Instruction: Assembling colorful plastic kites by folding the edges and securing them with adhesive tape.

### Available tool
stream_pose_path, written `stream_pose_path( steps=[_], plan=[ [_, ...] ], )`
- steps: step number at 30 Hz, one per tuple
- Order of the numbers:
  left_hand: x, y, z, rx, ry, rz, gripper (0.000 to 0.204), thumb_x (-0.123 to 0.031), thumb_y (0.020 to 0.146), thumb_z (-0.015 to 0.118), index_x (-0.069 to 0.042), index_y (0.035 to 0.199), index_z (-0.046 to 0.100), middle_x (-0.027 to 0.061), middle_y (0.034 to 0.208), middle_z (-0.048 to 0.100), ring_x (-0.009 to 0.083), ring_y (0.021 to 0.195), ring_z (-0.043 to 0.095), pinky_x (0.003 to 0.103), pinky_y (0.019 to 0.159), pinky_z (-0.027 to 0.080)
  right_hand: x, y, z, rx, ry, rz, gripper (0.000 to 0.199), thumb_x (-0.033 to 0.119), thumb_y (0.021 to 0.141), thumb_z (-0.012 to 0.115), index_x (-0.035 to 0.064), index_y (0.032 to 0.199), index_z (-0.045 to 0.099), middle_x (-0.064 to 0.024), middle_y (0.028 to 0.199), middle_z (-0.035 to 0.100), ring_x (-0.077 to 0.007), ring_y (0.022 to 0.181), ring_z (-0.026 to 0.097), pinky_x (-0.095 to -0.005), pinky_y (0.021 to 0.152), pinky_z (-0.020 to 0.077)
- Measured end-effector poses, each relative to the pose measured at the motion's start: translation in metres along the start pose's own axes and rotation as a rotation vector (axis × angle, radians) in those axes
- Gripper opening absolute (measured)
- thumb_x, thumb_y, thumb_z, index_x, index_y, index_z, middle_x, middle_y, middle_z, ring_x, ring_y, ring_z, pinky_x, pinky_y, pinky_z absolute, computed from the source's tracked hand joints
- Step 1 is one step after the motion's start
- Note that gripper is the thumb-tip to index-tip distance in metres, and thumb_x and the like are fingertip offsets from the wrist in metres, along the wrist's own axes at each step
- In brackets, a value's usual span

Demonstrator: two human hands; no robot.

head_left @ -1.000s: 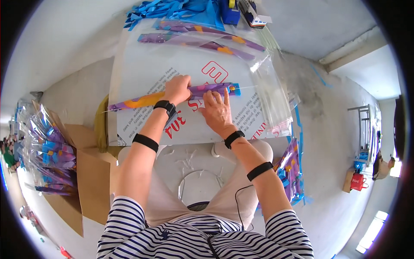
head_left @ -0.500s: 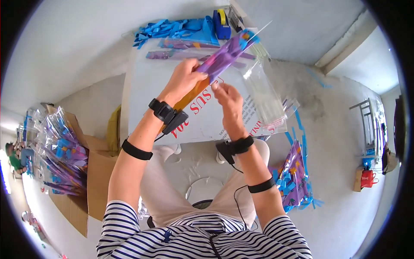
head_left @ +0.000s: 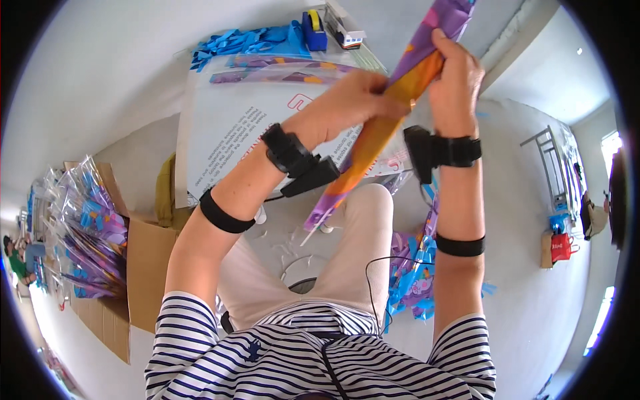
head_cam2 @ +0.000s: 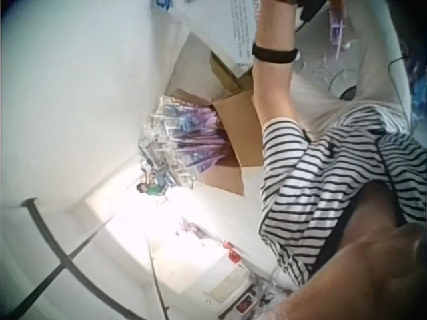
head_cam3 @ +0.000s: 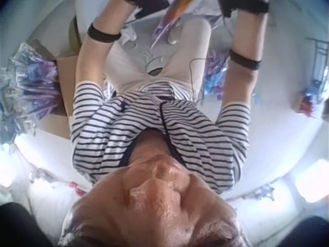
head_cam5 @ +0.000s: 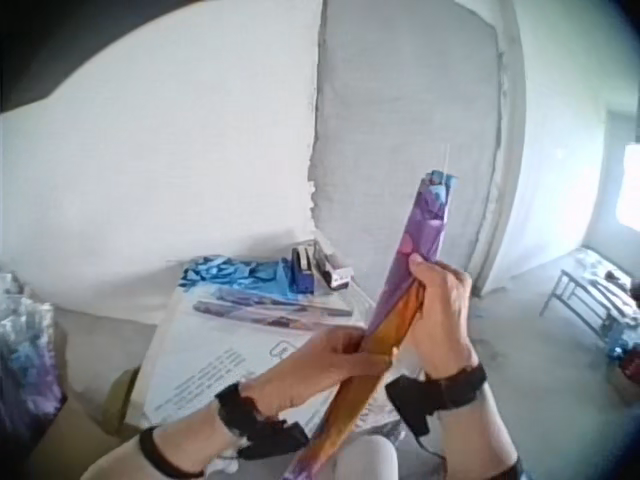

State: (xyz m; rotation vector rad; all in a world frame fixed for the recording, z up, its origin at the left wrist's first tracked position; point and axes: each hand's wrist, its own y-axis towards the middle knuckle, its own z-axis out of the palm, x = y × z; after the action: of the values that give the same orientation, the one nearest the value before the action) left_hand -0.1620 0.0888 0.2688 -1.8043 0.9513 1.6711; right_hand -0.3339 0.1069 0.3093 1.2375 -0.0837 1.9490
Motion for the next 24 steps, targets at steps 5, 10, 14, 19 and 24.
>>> stream_pose_path(
  steps=[5, 10, 14, 19, 24],
  plan=[
    [0.022, -0.014, 0.054, 0.142, -0.421, -0.128, 0.031, -0.019, 0.091, 0.072, 0.004, 0.112, 0.067, 0.0061, 0.092, 0.072, 0.0110, 0.080, 0.066, 0.025, 0.073, 0.051, 0.021, 0.028, -0.074, 0.014, -0.239, -0.055, 0.013, 0.004, 0.084, 0.074, -0.0064, 0.079, 0.070, -0.0092, 0.080, 0.068, -0.0185, 0.073, 0.065, -0.0326, 0.067, 0.0525],
    [0.057, -0.015, 0.108, 0.063, -0.427, -0.034, 0.023, -0.016, 0.085, 0.074, 0.005, 0.094, 0.070, 0.0029, 0.079, 0.067, 0.0097, 0.070, 0.060, 0.026, 0.064, 0.048, 0.023, 0.021, -0.125, -0.137, -0.193, 0.232, 0.015, 0.003, 0.087, 0.070, -0.0115, 0.091, 0.067, -0.0147, 0.090, 0.069, -0.0261, 0.076, 0.068, -0.0383, 0.071, 0.0572],
    [0.139, -0.022, 0.076, 0.163, 0.179, -0.133, 0.029, -0.016, 0.088, 0.074, 0.000, 0.112, 0.068, 0.0093, 0.103, 0.073, 0.0193, 0.094, 0.070, 0.030, 0.081, 0.055, 0.044, 0.037, -0.196, -0.096, -0.305, 0.203, 0.020, 0.016, 0.091, 0.071, -0.0034, 0.095, 0.072, -0.0096, 0.086, 0.070, -0.0205, 0.077, 0.067, -0.0315, 0.071, 0.0538],
    [0.207, -0.018, 0.052, -0.063, 0.824, -0.159, 0.041, -0.013, 0.083, 0.074, 0.001, 0.121, 0.064, 0.0171, 0.127, 0.065, 0.0342, 0.116, 0.063, 0.042, 0.098, 0.052, 0.060, 0.004, -0.254, -0.056, -0.526, 0.344, 0.021, 0.020, 0.089, 0.069, -0.0015, 0.087, 0.070, -0.0082, 0.078, 0.068, -0.0191, 0.067, 0.064, -0.0322, 0.063, 0.0517],
    [0.242, 0.027, 0.028, -0.084, 1.032, -0.063, 0.058, -0.014, 0.081, 0.077, -0.001, 0.133, 0.055, 0.0143, 0.149, 0.045, 0.0336, 0.137, 0.044, 0.045, 0.103, 0.048, 0.039, -0.037, -0.289, -0.051, -0.590, 0.508, 0.022, 0.019, 0.091, 0.066, -0.0020, 0.091, 0.068, -0.0063, 0.076, 0.067, -0.0169, 0.062, 0.063, -0.0296, 0.059, 0.0513]
  ],
)
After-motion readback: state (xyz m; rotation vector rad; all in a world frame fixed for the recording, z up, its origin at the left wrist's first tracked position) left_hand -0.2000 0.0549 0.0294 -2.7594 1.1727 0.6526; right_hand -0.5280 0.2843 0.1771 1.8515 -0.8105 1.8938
